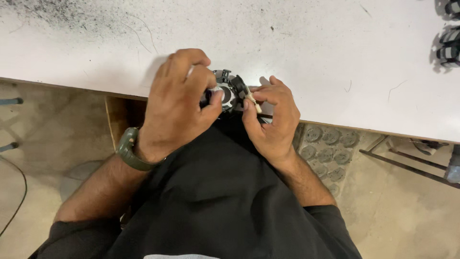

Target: The person uses a small sanding block to deburr and smooth the edges of multiple black metal parts on a white table. They handle each part one at a time, rotating it to reach different edges, then place it aside and pick up the next part.

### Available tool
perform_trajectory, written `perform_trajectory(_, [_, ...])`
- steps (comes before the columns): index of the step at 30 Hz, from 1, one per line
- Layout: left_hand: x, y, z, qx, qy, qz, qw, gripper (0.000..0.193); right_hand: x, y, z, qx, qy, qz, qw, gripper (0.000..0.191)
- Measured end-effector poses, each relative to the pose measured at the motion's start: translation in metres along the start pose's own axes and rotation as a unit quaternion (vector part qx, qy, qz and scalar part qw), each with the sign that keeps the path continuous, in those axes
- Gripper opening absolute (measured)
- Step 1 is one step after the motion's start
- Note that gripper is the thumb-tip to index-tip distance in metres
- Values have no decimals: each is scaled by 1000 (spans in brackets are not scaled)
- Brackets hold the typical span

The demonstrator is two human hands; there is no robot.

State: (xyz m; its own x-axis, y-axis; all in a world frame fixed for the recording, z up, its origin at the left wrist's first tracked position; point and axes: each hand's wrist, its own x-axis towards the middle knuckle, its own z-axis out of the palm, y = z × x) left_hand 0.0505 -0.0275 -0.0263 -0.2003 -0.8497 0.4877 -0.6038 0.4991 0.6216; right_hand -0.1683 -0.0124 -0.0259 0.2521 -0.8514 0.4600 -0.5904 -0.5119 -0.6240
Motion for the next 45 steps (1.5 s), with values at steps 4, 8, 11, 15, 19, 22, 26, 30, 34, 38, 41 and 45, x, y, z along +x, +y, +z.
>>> perform_trajectory(4, [6, 7, 7, 43, -53, -5, 998, 27, 2, 6, 10, -11, 3, -8, 1000, 23])
perform_trajectory(8, [14, 16, 10, 125, -63, -7, 990, 22, 3, 7, 10, -14, 3, -14, 1000, 23])
perform_trajectory(11, [21, 16, 8, 93, -66, -11, 993, 18, 6, 7, 9, -23, 7, -15, 1000, 22])
perform_trajectory(15, [18, 13, 4, 69, -26, 14, 997, 21, 7, 7, 7, -19, 21, -13, 1000, 22])
perform_trajectory(19, [15, 10, 5, 70, -37, 40, 996, 23, 6, 7, 6, -19, 19, -13, 1000, 22])
perform_trajectory(22, [16, 8, 5, 94, -37, 53, 993, 18, 7, 9, 5, -8, 9, -10, 1000, 19])
perform_trajectory(26, [20, 8, 4, 136, -73, 133, 979, 14, 9, 10, 3, -22, 13, 3, 1000, 19])
perform_trajectory(30, [21, 10, 8, 44, -79, 92, 992, 14, 8, 11, 0, -31, 18, -5, 999, 21])
perform_trajectory(34, [20, 11, 14, 36, -40, 50, 997, 9, 4, 14, 1, -8, 17, -54, 998, 25])
perform_trajectory(38, [16, 11, 15, 17, -47, 29, 998, 10, -1, 16, 4, -21, 8, -61, 998, 26])
perform_trajectory(41, [13, 10, 15, 14, -47, 16, 999, 11, 0, 18, 7, -26, 10, -60, 998, 27])
perform_trajectory(45, [10, 8, 16, 3, -43, 13, 999, 10, 3, 18, 8, -29, 4, -65, 997, 27])
